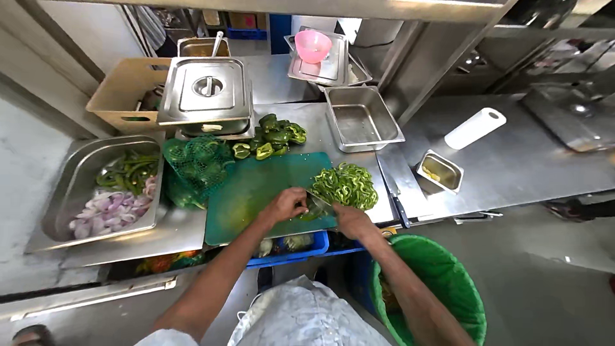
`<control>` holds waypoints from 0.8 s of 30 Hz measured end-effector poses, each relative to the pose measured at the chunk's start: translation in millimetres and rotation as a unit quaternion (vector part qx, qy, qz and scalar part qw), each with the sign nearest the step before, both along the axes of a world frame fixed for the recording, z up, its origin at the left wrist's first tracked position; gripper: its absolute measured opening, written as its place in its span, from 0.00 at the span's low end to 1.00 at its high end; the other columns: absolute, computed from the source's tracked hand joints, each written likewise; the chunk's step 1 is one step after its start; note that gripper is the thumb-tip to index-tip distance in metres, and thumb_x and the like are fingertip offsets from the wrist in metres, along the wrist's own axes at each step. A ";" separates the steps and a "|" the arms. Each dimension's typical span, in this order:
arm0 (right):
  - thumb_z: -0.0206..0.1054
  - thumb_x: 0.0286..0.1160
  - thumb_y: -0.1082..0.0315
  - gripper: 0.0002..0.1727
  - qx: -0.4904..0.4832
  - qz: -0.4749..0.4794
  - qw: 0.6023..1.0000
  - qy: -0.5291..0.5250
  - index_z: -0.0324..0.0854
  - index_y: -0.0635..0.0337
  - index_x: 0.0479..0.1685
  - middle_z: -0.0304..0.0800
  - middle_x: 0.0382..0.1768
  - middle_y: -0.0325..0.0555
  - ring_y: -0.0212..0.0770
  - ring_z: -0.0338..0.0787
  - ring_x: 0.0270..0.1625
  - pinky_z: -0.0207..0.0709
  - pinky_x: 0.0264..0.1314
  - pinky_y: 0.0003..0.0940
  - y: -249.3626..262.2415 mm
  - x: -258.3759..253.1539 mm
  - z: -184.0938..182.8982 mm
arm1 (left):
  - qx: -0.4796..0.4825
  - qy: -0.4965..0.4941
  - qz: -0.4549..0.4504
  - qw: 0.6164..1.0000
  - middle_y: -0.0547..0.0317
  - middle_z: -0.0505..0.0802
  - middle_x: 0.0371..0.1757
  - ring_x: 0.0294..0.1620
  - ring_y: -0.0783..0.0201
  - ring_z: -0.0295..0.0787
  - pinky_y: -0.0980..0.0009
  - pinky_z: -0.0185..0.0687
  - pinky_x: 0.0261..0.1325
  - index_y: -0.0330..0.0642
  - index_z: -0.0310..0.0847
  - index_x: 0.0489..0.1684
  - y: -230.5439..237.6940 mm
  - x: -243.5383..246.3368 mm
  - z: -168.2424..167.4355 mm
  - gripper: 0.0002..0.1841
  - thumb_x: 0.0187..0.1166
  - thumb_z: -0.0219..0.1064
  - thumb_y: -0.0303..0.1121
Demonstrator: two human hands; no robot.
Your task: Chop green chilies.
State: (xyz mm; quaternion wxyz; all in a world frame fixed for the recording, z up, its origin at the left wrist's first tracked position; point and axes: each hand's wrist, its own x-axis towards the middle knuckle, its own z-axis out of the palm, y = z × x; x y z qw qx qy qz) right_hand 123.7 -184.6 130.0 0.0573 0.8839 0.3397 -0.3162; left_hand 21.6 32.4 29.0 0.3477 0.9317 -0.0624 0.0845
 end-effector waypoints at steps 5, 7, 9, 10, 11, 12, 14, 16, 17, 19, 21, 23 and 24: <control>0.66 0.81 0.62 0.28 0.008 -0.020 1.000 0.004 0.68 0.45 0.82 0.91 0.53 0.60 0.66 0.92 0.56 0.85 0.54 0.68 6.9 -5.7 -32.7 | -0.016 -0.019 0.015 1.000 0.56 0.93 0.49 0.56 0.62 0.90 0.63 0.87 0.67 0.41 0.90 0.29 -1.6 -4.0 -1.7 0.08 0.72 0.80 0.35; 0.64 0.84 0.62 0.26 0.013 -0.008 1.000 0.006 0.68 0.44 0.81 0.92 0.52 0.60 0.66 0.93 0.54 0.85 0.51 0.67 11.0 -0.7 -36.9 | -0.019 -0.030 0.013 0.999 0.56 0.93 0.49 0.57 0.63 0.90 0.63 0.86 0.68 0.41 0.90 0.29 0.4 -3.0 -3.3 0.08 0.72 0.80 0.34; 0.64 0.83 0.63 0.23 0.009 0.008 1.000 0.000 0.74 0.44 0.77 0.92 0.52 0.59 0.64 0.93 0.54 0.84 0.52 0.68 2.5 1.6 -7.3 | -0.017 -0.034 0.017 0.999 0.57 0.93 0.48 0.56 0.63 0.89 0.64 0.86 0.67 0.42 0.89 0.29 0.1 -5.2 -3.9 0.08 0.72 0.80 0.35; 0.66 0.82 0.62 0.21 0.003 0.012 1.000 -0.005 0.76 0.44 0.73 0.92 0.51 0.57 0.63 0.93 0.54 0.84 0.52 0.67 -2.9 1.8 8.5 | -0.018 -0.038 0.020 0.999 0.57 0.93 0.46 0.55 0.62 0.89 0.64 0.86 0.66 0.42 0.89 0.28 -0.3 -5.5 -4.4 0.08 0.72 0.80 0.35; 0.67 0.81 0.62 0.20 -0.001 0.012 1.000 -0.010 0.77 0.44 0.71 0.92 0.51 0.56 0.62 0.93 0.54 0.84 0.51 0.66 -6.4 1.6 16.2 | -0.021 -0.043 0.026 0.999 0.57 0.92 0.45 0.54 0.62 0.89 0.63 0.86 0.66 0.42 0.89 0.28 -1.1 -5.5 -4.8 0.09 0.71 0.80 0.35; 0.68 0.80 0.61 0.22 -0.002 0.004 1.000 -0.010 0.76 0.44 0.72 0.92 0.51 0.56 0.62 0.93 0.54 0.84 0.51 0.66 -6.1 -0.3 11.1 | -0.026 -0.043 0.031 0.998 0.56 0.93 0.46 0.55 0.61 0.90 0.63 0.86 0.66 0.41 0.89 0.28 -2.3 -6.2 -4.6 0.09 0.71 0.81 0.35; 0.67 0.80 0.62 0.28 0.014 -0.024 0.999 0.017 0.71 0.45 0.81 0.92 0.54 0.60 0.66 0.92 0.56 0.84 0.54 0.69 2.8 -6.7 -26.4 | -0.033 -0.032 0.034 0.998 0.56 0.93 0.50 0.57 0.62 0.90 0.62 0.86 0.68 0.42 0.90 0.29 -3.6 -8.0 -4.5 0.08 0.71 0.80 0.34; 0.63 0.86 0.60 0.26 0.019 -0.016 0.999 0.029 0.66 0.44 0.82 0.91 0.54 0.60 0.66 0.93 0.55 0.84 0.53 0.69 10.4 -2.1 -41.2 | -0.027 -0.031 0.032 0.999 0.57 0.93 0.50 0.58 0.62 0.90 0.62 0.86 0.69 0.42 0.90 0.29 -2.3 -5.9 -3.6 0.08 0.72 0.80 0.35; 0.63 0.86 0.60 0.25 0.017 -0.005 1.000 0.021 0.69 0.43 0.81 0.92 0.54 0.60 0.66 0.92 0.55 0.84 0.53 0.69 9.1 1.4 -31.7 | -0.027 -0.031 0.033 0.999 0.56 0.93 0.51 0.59 0.62 0.90 0.62 0.85 0.70 0.42 0.90 0.30 -1.9 -5.6 -3.3 0.08 0.72 0.80 0.35; 0.66 0.83 0.60 0.23 0.011 0.011 1.000 0.014 0.75 0.44 0.76 0.92 0.53 0.58 0.64 0.92 0.55 0.83 0.52 0.69 -3.7 4.7 -2.3 | -0.026 -0.038 0.036 0.998 0.56 0.94 0.50 0.59 0.61 0.90 0.62 0.85 0.70 0.41 0.90 0.30 -3.2 -8.2 -3.8 0.08 0.72 0.80 0.35; 0.67 0.82 0.60 0.20 0.000 0.010 1.000 0.004 0.76 0.44 0.72 0.92 0.50 0.56 0.61 0.92 0.53 0.84 0.51 0.66 -10.7 4.2 12.4 | -0.030 -0.052 0.041 0.997 0.56 0.93 0.48 0.57 0.61 0.89 0.62 0.85 0.69 0.41 0.90 0.29 -4.1 -7.9 -5.1 0.08 0.71 0.80 0.35; 0.67 0.80 0.62 0.25 0.008 -0.016 1.000 0.019 0.73 0.46 0.77 0.92 0.52 0.59 0.64 0.92 0.55 0.84 0.53 0.68 -4.2 -3.7 -18.0 | -0.037 -0.056 0.046 0.997 0.56 0.94 0.50 0.58 0.61 0.90 0.62 0.85 0.69 0.41 0.91 0.30 -6.6 -9.7 -7.7 0.08 0.71 0.81 0.34; 0.65 0.83 0.62 0.26 0.016 -0.018 0.999 0.031 0.69 0.47 0.80 0.91 0.53 0.61 0.65 0.93 0.55 0.85 0.54 0.68 1.2 -5.4 -36.3 | -0.038 -0.055 0.046 0.997 0.56 0.94 0.51 0.60 0.61 0.90 0.62 0.85 0.70 0.41 0.91 0.31 -6.8 -9.8 -8.1 0.08 0.71 0.80 0.34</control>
